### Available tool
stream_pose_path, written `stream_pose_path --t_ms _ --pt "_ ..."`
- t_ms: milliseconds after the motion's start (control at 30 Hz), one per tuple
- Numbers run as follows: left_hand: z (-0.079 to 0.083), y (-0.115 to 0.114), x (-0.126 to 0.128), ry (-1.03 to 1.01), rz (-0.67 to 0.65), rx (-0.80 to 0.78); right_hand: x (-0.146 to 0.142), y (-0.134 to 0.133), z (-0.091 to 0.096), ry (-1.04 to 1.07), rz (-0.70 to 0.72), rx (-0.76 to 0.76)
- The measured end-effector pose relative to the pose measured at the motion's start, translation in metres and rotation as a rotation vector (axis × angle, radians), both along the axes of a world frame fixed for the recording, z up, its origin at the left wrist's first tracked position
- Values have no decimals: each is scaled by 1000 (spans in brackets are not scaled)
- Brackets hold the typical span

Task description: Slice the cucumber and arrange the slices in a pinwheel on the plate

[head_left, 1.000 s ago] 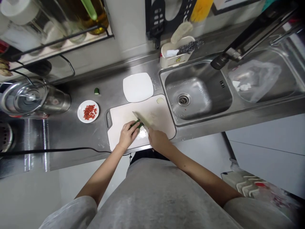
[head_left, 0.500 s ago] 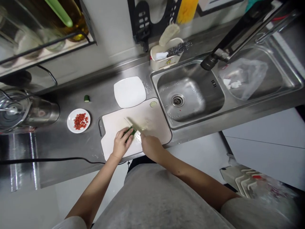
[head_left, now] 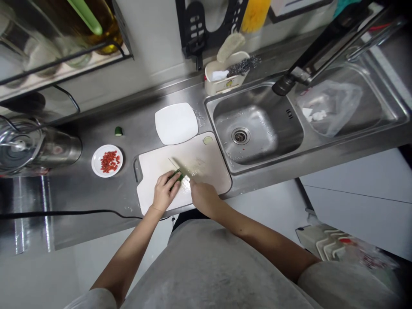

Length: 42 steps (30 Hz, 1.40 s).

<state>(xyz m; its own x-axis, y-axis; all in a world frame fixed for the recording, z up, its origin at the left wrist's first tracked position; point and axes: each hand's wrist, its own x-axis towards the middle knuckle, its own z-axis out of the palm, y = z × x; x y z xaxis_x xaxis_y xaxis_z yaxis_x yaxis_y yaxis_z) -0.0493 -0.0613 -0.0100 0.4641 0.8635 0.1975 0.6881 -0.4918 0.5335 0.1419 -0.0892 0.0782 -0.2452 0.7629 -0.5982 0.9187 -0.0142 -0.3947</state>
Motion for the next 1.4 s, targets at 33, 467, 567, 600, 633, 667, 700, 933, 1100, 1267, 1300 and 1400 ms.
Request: stream_pose_path --t_ms 33,467,567,600,633,667,700,933,1100,1267,1300,1400 --pt "0 0 1 0 1 9 0 0 0 -2 0 0" --pt "-1 0 0 -7 14 -21 1 1 -6 -23 29 -50" --pt "0 0 1 4 19 -35 1 1 -7 -25 21 -53" --pt "0 0 1 8 20 -34 0 1 -8 -28 18 -50" --pt "1 0 1 12 21 -30 0 2 -8 -30 16 -51" --pt "1 0 2 14 21 -27 0 2 -8 -32 17 -55" --pt "2 0 2 16 21 -27 0 2 -8 -29 20 -61" --pt "1 0 2 7 25 -34 2 4 -9 -13 27 -72" --pt "0 0 1 -1 25 -26 1 5 -11 -22 21 -85" --pt "0 0 1 -5 19 -13 2 4 -16 -27 15 -78" --pt "0 0 1 -4 19 -15 3 4 -17 -23 13 -79" --pt "-1 0 0 0 26 -33 3 1 -20 -14 3 -87"
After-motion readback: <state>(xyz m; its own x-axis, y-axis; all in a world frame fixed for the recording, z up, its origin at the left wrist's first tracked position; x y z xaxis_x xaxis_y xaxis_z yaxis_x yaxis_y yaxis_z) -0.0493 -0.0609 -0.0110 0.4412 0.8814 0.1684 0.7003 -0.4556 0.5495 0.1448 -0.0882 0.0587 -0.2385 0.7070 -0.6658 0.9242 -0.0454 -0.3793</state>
